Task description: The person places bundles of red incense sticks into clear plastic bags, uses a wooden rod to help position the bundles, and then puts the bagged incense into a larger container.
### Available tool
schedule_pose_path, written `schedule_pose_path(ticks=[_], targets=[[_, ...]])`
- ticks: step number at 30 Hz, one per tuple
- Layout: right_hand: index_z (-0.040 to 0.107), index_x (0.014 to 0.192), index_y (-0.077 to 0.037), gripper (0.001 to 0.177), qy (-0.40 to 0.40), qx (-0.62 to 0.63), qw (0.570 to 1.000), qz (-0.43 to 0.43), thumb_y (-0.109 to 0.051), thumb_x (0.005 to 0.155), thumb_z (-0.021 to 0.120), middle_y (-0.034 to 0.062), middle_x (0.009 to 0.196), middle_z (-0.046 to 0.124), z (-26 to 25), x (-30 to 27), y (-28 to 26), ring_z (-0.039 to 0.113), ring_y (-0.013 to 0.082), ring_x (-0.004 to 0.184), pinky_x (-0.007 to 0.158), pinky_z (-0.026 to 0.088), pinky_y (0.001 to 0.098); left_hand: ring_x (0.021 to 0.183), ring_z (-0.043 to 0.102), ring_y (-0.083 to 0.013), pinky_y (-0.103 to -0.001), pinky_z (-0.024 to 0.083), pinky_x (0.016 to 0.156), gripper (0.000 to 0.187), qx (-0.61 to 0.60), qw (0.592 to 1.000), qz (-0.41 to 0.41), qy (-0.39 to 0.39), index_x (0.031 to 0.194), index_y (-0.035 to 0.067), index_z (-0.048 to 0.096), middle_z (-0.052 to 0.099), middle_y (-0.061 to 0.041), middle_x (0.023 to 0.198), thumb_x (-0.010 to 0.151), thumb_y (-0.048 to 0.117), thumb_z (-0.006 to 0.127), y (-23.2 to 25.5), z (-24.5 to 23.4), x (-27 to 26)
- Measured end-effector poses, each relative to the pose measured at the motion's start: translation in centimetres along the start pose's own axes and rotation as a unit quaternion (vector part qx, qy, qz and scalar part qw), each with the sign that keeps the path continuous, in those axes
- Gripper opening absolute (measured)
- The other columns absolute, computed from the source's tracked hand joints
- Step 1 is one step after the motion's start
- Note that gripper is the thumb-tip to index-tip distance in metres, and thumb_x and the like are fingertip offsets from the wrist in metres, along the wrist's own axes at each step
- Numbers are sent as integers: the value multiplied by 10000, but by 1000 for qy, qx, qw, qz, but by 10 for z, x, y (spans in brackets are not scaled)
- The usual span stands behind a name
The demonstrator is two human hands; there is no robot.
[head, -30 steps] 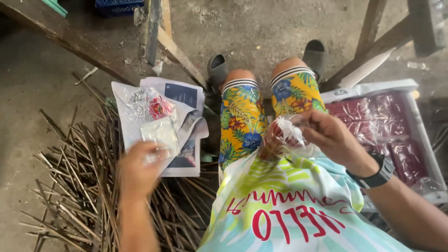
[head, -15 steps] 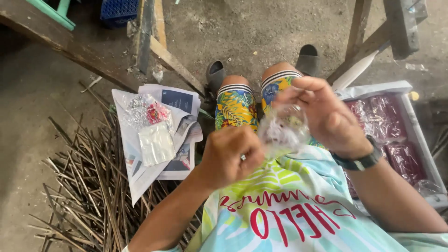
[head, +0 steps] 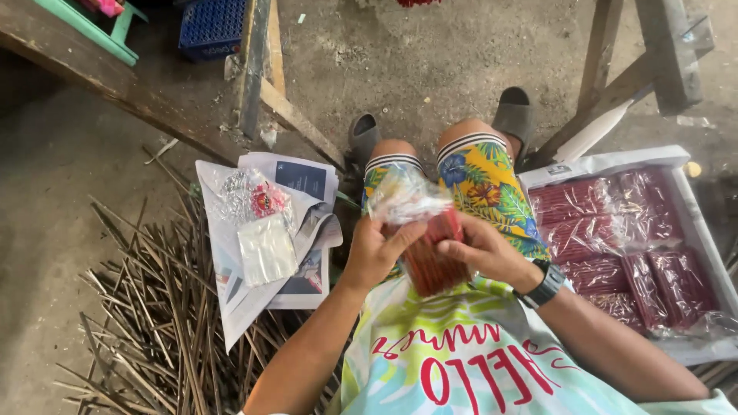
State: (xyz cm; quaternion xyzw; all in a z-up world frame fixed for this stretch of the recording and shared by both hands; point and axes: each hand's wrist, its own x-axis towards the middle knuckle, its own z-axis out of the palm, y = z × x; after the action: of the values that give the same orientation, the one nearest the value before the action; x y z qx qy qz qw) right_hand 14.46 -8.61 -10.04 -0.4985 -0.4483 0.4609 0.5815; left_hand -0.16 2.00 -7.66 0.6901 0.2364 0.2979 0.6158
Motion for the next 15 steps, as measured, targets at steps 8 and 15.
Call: schedule_pose_path(ticks=[8,15], targets=[[602,776,-22,157,-4,-39,999,20,-177,798,593,33,624,576,-18,-8,10,505,112,579,561,434,249,949,536,-251,-392,453,815,447,-55,997,-12,-49,1118,17,438,554,-211,1003,747,117,668,9,-3,5],[575,685,-46,224,6,-103,995,-16,-228,817,576,23,568,508,-13,-8,14,442,113,541,506,383,258,780,637,-272,-377,495,678,370,158,983,87,-26,957,73,544,639,-117,787,661,183,737,49,8,8]])
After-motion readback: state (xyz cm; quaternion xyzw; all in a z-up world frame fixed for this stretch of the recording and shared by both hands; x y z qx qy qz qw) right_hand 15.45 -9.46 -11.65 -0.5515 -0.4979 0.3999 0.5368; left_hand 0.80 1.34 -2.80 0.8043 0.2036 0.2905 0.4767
